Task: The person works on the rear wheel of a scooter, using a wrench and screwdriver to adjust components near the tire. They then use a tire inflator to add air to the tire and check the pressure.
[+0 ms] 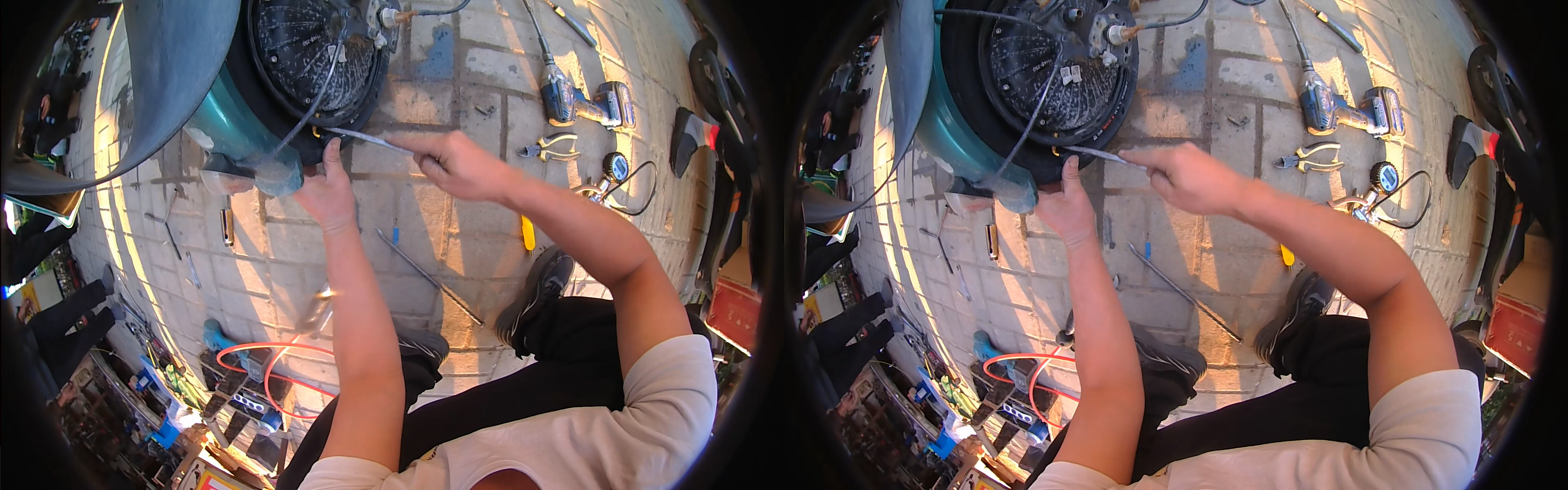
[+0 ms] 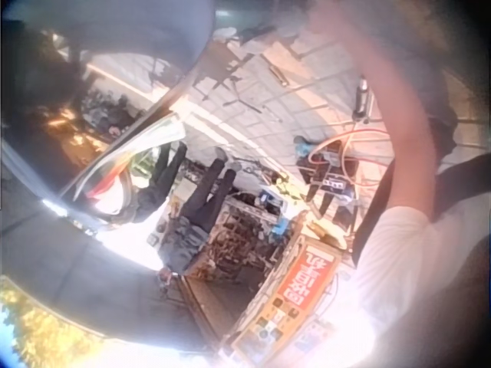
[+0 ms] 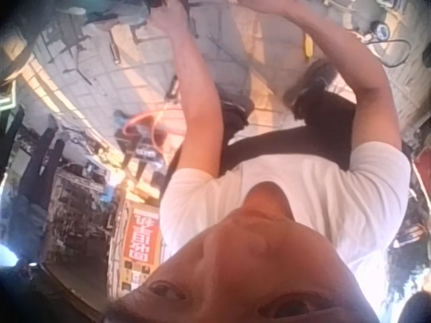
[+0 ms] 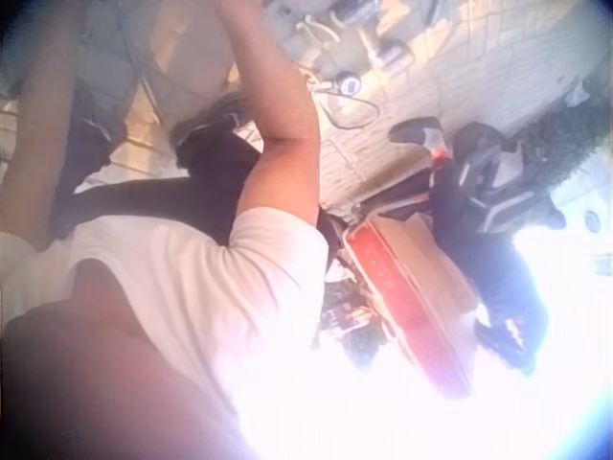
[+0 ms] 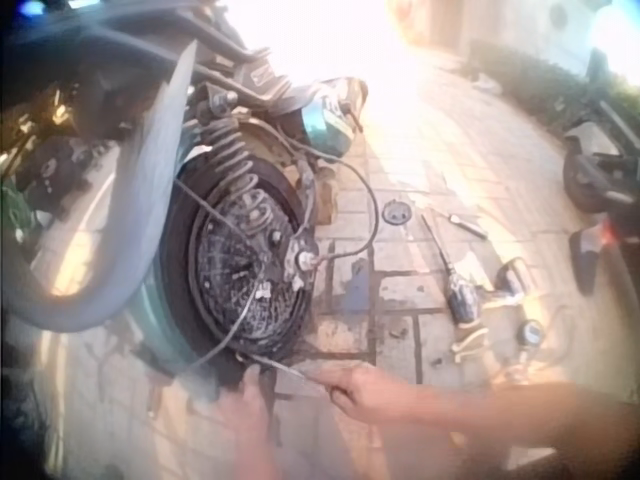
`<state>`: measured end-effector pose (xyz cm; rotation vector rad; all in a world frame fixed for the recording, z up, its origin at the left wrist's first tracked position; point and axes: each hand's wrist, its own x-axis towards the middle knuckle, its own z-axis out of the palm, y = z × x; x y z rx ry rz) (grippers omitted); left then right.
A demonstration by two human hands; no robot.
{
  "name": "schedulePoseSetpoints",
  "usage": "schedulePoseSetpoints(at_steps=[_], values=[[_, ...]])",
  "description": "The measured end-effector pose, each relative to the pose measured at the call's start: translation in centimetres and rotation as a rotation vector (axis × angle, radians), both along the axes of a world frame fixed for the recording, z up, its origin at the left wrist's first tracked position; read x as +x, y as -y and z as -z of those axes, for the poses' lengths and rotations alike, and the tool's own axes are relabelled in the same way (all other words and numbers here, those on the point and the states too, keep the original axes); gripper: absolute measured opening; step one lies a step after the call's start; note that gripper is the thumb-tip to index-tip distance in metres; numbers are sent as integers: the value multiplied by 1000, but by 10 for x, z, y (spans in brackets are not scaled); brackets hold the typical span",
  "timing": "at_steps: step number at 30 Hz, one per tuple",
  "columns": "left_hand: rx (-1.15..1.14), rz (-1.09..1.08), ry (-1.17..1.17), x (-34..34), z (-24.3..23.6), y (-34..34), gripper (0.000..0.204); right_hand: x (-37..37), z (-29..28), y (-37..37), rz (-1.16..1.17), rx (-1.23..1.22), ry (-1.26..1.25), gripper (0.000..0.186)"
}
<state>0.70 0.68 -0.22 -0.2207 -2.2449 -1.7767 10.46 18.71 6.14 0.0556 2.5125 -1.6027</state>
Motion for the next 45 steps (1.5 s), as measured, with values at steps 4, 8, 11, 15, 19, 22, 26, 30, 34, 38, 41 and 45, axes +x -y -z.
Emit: schedulePoseSetpoints(at_steps=[4, 8, 11, 15, 19, 22, 26, 30, 34, 38, 41, 45], values=[[-8, -65, 26, 1, -1, -2, 55, -8, -15, -4, -51, 106, -61, 45], [27, -70, 89, 2, -3, -2, 57, -13, -24, 1, -20, 71, -41, 41], [-120, -100, 5, 1, -5, -2, 58, -25, -30, -17, -136, 81, 34, 38], [-19, -114, 54, 0, -6, -5, 58, -42, -39, -30, -243, 129, 17, 36], [-139, -147, -22, 1, -8, -6, 61, -69, -56, -52, -400, 246, 82, 35], [-203, -153, 69, 2, -9, -3, 65, -67, -59, -51, -382, 181, 78, 38], [-99, -111, 122, 0, -8, 1, 67, -14, -42, 2, -35, -23, 52, 41], [-219, -142, 122, 2, -6, 4, 64, -1, -22, 20, 80, -135, 119, 40], [-317, -146, 31, 3, -8, 5, 62, -15, -19, -2, -47, -46, 57, 39], [-186, -108, 53, 2, -11, 3, 59, -23, -27, -8, -108, -40, 104, 40], [-91, -70, 105, 3, -12, 0, 58, -32, -34, -15, -170, -32, 143, 40], [-13, -86, -8, 5, -9, -6, 58, -44, -45, -30, -292, 12, 184, 39]])
